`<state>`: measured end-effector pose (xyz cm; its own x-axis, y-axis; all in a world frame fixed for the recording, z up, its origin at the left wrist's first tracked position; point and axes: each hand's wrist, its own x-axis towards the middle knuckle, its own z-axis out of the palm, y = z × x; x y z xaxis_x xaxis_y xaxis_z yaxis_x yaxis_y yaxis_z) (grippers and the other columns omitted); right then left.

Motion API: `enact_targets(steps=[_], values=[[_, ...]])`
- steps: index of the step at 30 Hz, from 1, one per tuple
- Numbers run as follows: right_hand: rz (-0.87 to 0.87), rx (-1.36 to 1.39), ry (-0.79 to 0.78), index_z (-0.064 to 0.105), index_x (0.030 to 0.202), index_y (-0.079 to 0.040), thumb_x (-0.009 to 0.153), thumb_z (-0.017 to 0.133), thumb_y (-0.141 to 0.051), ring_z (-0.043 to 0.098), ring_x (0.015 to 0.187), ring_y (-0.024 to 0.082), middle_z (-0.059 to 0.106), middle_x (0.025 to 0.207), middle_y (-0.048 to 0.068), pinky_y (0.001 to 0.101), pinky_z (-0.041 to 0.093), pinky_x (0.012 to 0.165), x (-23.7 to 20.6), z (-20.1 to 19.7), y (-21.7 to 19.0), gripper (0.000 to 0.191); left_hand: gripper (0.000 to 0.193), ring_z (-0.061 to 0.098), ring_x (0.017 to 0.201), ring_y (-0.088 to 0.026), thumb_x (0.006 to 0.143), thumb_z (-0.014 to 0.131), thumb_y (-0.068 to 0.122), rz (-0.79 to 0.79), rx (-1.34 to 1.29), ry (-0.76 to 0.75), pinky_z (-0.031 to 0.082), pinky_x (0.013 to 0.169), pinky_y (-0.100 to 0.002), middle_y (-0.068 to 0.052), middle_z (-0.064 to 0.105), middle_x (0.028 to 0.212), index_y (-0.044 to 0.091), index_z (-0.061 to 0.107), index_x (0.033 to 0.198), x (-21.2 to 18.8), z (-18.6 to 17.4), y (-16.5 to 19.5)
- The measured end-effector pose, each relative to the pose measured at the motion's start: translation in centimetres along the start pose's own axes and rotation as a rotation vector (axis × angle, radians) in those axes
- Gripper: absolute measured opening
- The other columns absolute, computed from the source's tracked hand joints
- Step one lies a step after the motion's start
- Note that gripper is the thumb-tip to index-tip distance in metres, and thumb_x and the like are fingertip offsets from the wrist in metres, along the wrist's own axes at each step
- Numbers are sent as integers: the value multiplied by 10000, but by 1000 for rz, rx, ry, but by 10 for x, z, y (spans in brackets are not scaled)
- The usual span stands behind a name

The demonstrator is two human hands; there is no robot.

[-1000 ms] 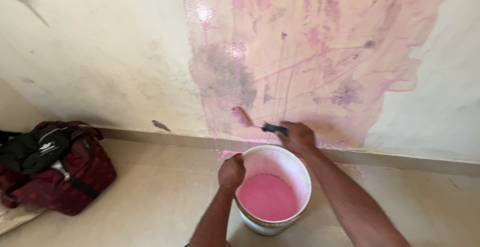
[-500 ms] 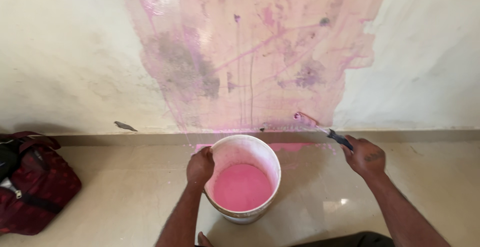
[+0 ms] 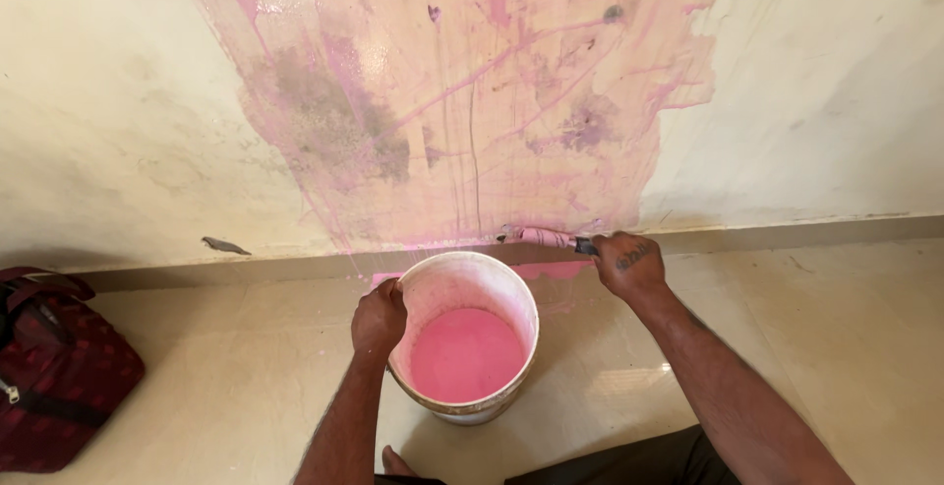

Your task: The person paints a wall with pink paint using a roller. They repeatedly dip the roller into a bucket of paint and apply it to the wall in vertical strokes.

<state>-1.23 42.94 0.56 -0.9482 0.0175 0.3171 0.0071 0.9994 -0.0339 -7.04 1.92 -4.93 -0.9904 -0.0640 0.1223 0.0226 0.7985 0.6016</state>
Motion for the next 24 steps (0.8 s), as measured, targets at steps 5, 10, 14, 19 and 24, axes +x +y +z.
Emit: enact_targets(steps=[5, 10, 14, 19, 24], values=[[46, -76, -79, 751, 983, -145, 815, 710, -169, 726, 832, 332, 719, 857, 146, 472, 578, 735, -30, 15, 21, 175, 322, 702, 949, -443, 1023, 504, 341, 18, -8, 20, 555, 825, -545, -204, 748, 1017, 161, 727, 1170, -1, 0, 1], [-45, -153, -91, 710, 1007, -94, 909, 595, -132, 732, 785, 313, 719, 831, 153, 451, 590, 698, -58, 59, 31, 156, 326, 700, 940, -436, 1025, 492, 341, -4, -7, -15, 552, 811, -546, -194, 750, 1005, 158, 732, 1149, -1, -4, 7], [-39, -111, -92, 680, 1033, -53, 923, 546, -107, 733, 773, 311, 711, 837, 151, 447, 592, 664, -66, 78, 18, 181, 324, 702, 920, -441, 1033, 485, 330, 11, -1, -18, 554, 799, -545, -203, 748, 984, 154, 731, 1150, -5, -6, 8], [-22, -65, -91, 643, 1182, -57, 932, 525, -92, 728, 785, 321, 705, 868, 162, 460, 587, 656, -64, 83, -9, 279, 317, 704, 912, -439, 1031, 494, 328, 14, -5, -4, 552, 795, -543, -200, 750, 972, 146, 732, 1135, -7, -7, 9], [87, 41, -108, 609, 1317, -79, 875, 558, -45, 721, 799, 336, 694, 951, 175, 460, 584, 691, -68, 78, -30, 446, 314, 700, 911, -440, 1032, 495, 325, -9, -13, -21, 547, 788, -547, -199, 749, 965, 139, 734, 1115, -10, -8, 9]])
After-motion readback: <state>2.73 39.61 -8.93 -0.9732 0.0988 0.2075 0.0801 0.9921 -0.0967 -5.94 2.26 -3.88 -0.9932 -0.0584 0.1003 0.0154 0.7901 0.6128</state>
